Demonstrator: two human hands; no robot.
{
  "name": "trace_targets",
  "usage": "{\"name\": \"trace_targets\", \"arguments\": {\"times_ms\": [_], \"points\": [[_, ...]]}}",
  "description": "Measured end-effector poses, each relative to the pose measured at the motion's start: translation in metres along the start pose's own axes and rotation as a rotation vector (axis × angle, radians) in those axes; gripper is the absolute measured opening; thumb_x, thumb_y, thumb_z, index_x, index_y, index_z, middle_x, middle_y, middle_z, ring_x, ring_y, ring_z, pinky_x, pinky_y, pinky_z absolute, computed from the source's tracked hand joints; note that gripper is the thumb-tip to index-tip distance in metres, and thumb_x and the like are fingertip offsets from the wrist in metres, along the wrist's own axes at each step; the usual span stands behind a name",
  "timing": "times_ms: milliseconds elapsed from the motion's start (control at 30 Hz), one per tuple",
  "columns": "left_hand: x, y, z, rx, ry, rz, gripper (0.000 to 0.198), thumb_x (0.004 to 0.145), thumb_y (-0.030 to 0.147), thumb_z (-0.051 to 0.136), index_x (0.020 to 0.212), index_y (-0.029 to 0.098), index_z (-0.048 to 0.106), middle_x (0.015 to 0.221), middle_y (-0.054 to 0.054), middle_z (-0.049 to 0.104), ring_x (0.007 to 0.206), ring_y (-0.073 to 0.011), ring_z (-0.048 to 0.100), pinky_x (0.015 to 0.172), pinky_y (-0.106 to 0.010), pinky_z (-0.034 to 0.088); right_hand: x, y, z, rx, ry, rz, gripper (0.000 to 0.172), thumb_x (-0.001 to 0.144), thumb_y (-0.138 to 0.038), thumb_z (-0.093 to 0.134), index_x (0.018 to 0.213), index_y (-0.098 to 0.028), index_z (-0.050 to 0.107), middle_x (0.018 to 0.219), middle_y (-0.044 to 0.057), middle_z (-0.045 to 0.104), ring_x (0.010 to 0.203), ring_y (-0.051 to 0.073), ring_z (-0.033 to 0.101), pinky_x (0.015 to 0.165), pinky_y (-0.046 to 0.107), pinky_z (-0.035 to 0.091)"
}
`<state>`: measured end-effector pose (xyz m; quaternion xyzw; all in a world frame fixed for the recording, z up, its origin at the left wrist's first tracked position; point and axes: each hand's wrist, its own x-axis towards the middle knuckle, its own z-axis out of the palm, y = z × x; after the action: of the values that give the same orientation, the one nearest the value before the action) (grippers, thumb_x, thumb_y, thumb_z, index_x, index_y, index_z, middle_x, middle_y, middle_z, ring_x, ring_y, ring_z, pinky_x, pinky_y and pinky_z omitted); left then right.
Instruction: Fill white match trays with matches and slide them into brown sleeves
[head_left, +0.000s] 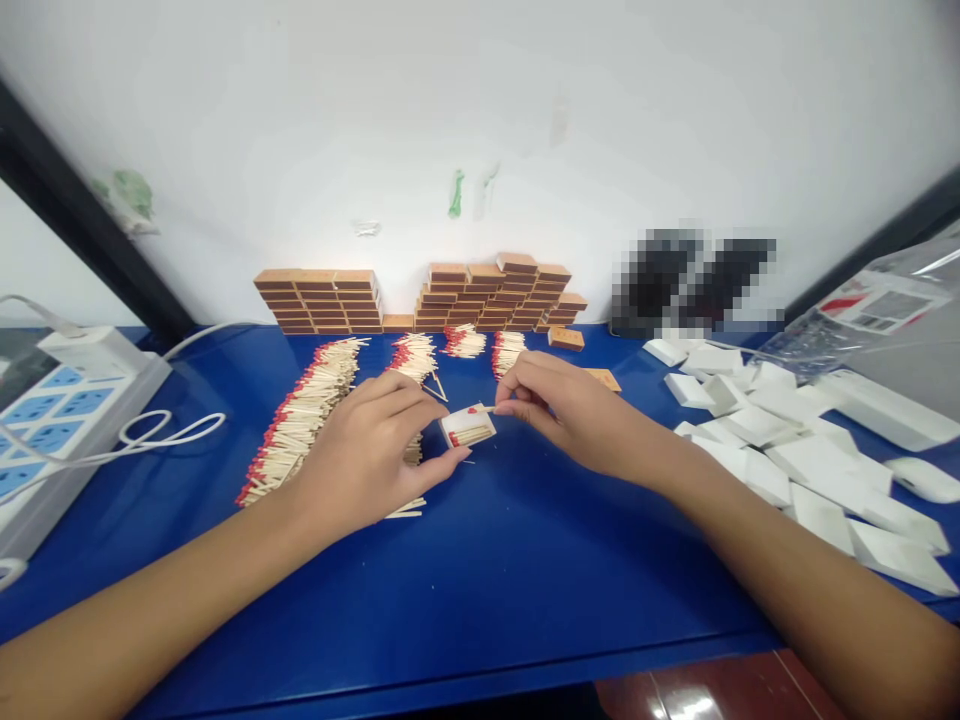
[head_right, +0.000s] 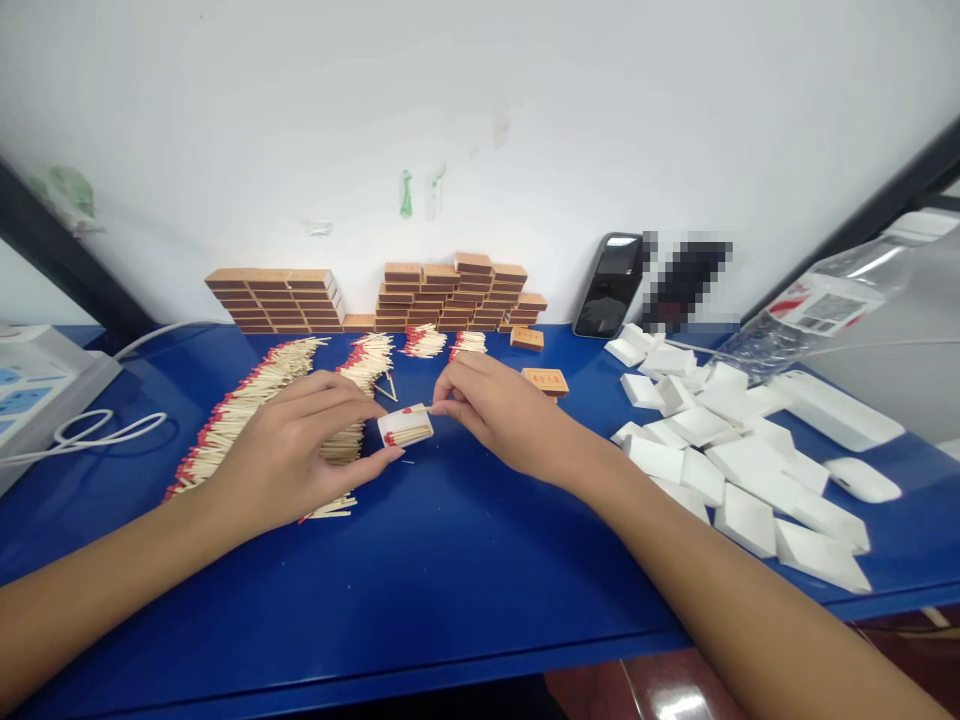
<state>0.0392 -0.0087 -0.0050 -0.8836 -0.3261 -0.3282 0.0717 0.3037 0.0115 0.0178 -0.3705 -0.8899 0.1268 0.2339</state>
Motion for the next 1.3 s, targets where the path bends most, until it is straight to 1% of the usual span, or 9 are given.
{"name": "trace_targets", "arguments": {"times_ms": [200, 400, 567, 633, 833, 1067, 1167, 1300], "points": [[0.0, 0.0, 0.0, -0.003, 0.001, -0.004, 0.024, 0.093, 0.037, 0.075, 0.102, 0.015, 0.073, 0.089, -0.007, 0.076, 0.091, -0.0256, 0.068, 0.084, -0.042, 0.057, 0.0, 0.001, 0.001, -0.012, -0.022, -0.005, 0.016, 0.106, -0.025, 0.05, 0.095, -0.022, 0.06, 0.098, 0.007, 0.063, 0.088, 0.021, 0.057, 0.074, 0.032, 0.042], [0.0, 0.0, 0.0, -0.009, 0.001, 0.01, 0.023, 0.093, 0.036, 0.075, 0.103, 0.016, 0.072, 0.09, -0.007, 0.077, 0.092, -0.0257, 0.069, 0.084, -0.042, 0.057, -0.001, 0.001, 0.003, -0.005, -0.046, 0.011, 0.015, 0.107, -0.028, 0.05, 0.095, -0.022, 0.059, 0.101, 0.007, 0.063, 0.087, 0.02, 0.057, 0.074, 0.033, 0.043], [-0.001, 0.002, -0.001, -0.045, -0.061, 0.077, 0.022, 0.095, 0.036, 0.074, 0.105, 0.017, 0.072, 0.099, -0.008, 0.077, 0.099, -0.0249, 0.069, 0.09, -0.041, 0.057, -0.001, -0.001, 0.003, 0.002, -0.058, 0.026, 0.015, 0.105, -0.028, 0.051, 0.093, -0.022, 0.06, 0.099, 0.007, 0.065, 0.087, 0.021, 0.059, 0.075, 0.034, 0.045], [-0.001, 0.002, -0.001, -0.047, -0.073, 0.089, 0.022, 0.095, 0.036, 0.073, 0.105, 0.017, 0.072, 0.1, -0.008, 0.076, 0.1, -0.0247, 0.069, 0.09, -0.04, 0.057, 0.0, -0.001, 0.002, 0.001, -0.06, 0.03, 0.016, 0.105, -0.028, 0.051, 0.092, -0.022, 0.06, 0.099, 0.007, 0.065, 0.087, 0.021, 0.059, 0.074, 0.035, 0.045], [0.0, 0.0, -0.001, -0.054, -0.071, 0.086, 0.02, 0.095, 0.034, 0.072, 0.104, 0.016, 0.072, 0.099, -0.009, 0.075, 0.098, -0.0248, 0.068, 0.089, -0.041, 0.058, -0.001, 0.001, 0.005, -0.009, -0.098, 0.033, 0.014, 0.106, -0.026, 0.052, 0.095, -0.022, 0.06, 0.102, 0.007, 0.064, 0.09, 0.021, 0.06, 0.077, 0.034, 0.045], [-0.001, 0.001, -0.001, -0.04, -0.059, 0.088, 0.023, 0.096, 0.038, 0.072, 0.105, 0.017, 0.072, 0.098, -0.008, 0.076, 0.098, -0.0248, 0.069, 0.088, -0.04, 0.058, 0.0, -0.002, 0.011, 0.017, -0.109, 0.036, 0.016, 0.106, -0.03, 0.054, 0.094, -0.022, 0.06, 0.099, 0.006, 0.064, 0.088, 0.02, 0.059, 0.074, 0.033, 0.044], [-0.001, 0.0, 0.0, -0.047, -0.05, 0.092, 0.022, 0.096, 0.038, 0.073, 0.104, 0.017, 0.072, 0.099, -0.009, 0.076, 0.098, -0.0245, 0.068, 0.088, -0.04, 0.058, 0.0, -0.004, 0.015, 0.007, -0.092, 0.013, 0.012, 0.105, -0.025, 0.054, 0.096, -0.022, 0.06, 0.099, 0.006, 0.064, 0.089, 0.02, 0.059, 0.075, 0.033, 0.044], [0.0, -0.001, 0.0, -0.057, -0.047, 0.098, 0.022, 0.095, 0.037, 0.074, 0.103, 0.017, 0.072, 0.099, -0.009, 0.076, 0.097, -0.0245, 0.068, 0.088, -0.04, 0.058, -0.001, -0.005, 0.023, 0.014, -0.058, -0.061, 0.01, 0.104, -0.02, 0.055, 0.098, -0.022, 0.062, 0.099, 0.006, 0.064, 0.09, 0.02, 0.059, 0.077, 0.033, 0.046]]}}
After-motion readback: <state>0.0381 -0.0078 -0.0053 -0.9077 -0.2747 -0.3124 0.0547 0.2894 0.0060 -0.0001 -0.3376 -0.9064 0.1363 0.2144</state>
